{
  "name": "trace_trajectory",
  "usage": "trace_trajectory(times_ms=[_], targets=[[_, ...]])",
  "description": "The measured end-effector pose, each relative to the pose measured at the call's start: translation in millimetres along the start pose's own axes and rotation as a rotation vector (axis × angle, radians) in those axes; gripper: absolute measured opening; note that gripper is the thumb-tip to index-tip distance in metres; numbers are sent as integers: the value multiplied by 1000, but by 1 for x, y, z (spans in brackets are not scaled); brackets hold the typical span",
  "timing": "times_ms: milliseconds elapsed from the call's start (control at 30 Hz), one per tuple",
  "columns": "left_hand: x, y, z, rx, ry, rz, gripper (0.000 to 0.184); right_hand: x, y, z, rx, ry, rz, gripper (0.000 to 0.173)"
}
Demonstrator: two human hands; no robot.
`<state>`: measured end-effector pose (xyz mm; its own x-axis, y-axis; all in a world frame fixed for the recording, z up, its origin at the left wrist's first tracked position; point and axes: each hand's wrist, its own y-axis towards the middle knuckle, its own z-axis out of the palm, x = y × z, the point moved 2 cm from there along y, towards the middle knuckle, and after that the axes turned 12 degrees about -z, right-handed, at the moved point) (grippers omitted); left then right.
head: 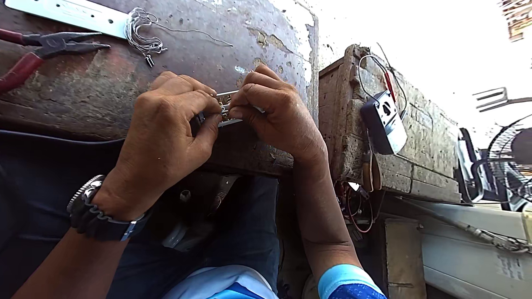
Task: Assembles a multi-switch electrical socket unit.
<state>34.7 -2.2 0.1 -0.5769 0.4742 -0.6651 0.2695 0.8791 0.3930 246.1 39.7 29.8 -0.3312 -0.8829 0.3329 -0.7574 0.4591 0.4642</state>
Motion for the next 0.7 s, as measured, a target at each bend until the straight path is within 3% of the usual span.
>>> trace_trajectory(times_ms=[700], targets=[[6,2,-8,138,114,160,28,1,1,1,49,14,13,17]])
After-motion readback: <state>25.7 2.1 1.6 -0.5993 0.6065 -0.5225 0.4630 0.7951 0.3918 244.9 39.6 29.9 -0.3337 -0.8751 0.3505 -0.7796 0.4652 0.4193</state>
